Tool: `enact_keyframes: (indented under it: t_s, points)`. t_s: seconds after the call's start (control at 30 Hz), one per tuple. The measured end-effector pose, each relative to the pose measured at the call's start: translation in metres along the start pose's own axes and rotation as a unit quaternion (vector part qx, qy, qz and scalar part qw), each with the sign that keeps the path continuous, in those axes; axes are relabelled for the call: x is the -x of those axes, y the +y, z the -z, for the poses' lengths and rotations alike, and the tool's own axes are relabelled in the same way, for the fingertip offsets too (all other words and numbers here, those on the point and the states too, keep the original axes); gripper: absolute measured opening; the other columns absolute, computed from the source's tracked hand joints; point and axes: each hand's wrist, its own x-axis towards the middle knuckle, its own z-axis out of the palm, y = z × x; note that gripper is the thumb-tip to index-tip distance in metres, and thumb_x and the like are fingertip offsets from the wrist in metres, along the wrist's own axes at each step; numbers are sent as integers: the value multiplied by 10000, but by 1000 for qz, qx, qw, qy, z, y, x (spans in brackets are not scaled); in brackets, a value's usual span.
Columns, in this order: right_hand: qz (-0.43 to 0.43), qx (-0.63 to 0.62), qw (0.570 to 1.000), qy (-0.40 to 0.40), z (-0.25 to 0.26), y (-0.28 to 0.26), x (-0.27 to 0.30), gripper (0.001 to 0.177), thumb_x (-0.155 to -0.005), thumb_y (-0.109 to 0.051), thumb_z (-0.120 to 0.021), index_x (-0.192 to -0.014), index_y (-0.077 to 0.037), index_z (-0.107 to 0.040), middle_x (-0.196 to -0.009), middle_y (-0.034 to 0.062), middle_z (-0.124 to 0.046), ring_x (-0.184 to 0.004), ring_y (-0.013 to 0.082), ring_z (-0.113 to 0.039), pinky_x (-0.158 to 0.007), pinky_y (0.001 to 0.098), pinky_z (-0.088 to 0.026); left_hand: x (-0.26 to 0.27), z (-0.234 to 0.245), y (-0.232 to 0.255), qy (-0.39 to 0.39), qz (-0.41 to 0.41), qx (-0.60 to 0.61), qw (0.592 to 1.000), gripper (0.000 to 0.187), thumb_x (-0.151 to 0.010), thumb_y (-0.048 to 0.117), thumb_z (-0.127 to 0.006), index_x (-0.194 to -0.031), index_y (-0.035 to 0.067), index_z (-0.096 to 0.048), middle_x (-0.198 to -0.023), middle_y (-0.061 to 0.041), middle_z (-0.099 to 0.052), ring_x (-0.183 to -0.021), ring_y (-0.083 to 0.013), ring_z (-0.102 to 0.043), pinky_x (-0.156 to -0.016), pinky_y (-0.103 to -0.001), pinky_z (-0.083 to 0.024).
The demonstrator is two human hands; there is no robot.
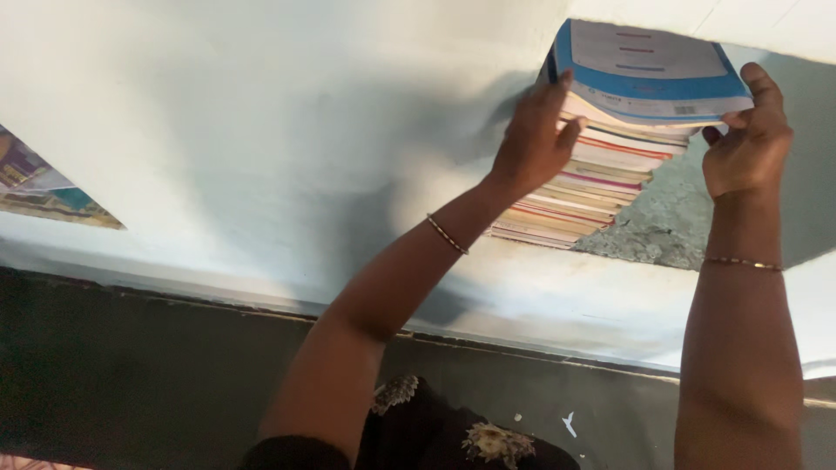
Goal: The person picks up books and notebooks from a stack on a table one by one and places them onto a taller stack of books in a wall niche.
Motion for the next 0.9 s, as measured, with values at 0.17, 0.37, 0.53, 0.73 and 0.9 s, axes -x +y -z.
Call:
enact_keyframes:
  t_s: [0.17,0.37,0.53,0.73,0.9]
  points:
    - [51,66,993,-79,4,19,-6,689,-998,-388,-611,-1550,-24,-418,-1443,121,-529,-1336,261,-494,-1179,409,-389,9,7,18,-21,-46,-114,992,703,-953,105,-643,-1547,-65,-307,-1399,-274,-494,-1302,-445,-518,-1148,-506,-459]
    - [-3,155,988,0,-4,35,-11,1127,-927,-852,-521,-1599,43,-389,-1347,172,-617,-820,111,-486,-660,285,-416,8,7,17,-8,-71,-173,982,759,-876,-4,-597,-1534,-129,-242,-1445,-339,-422,-1334,-494,-488,-1170,-503,-433]
    - [36,215,976,7,-5,45,-11,1090,-984,-852,-415,-1581,60,-430,-1227,180,-684,-723,104,-607,-589,275,-519,7,4,16,-49,-34,-184,981,790,-826,-7,-593,-1511,-173,-235,-1444,-372,-403,-1290,-492,-506,-1166,-504,-423]
    - [89,209,974,-24,3,59,-18,959,-1069,-707,-460,-1565,113,-472,-1258,168,-696,-936,88,-674,-757,251,-570,15,8,21,-48,-50,-187,980,720,-882,20,-569,-1489,-194,-246,-1505,-411,-315,-1335,-531,-449,-1193,-536,-386]
    - [66,184,981,15,1,64,-13,909,-1050,-677,-607,-1507,106,-537,-1043,125,-664,-671,105,-575,-566,271,-508,19,8,21,-48,-53,-187,980,698,-876,11,-543,-1482,-200,-269,-1498,-395,-323,-1408,-532,-411,-1226,-536,-359]
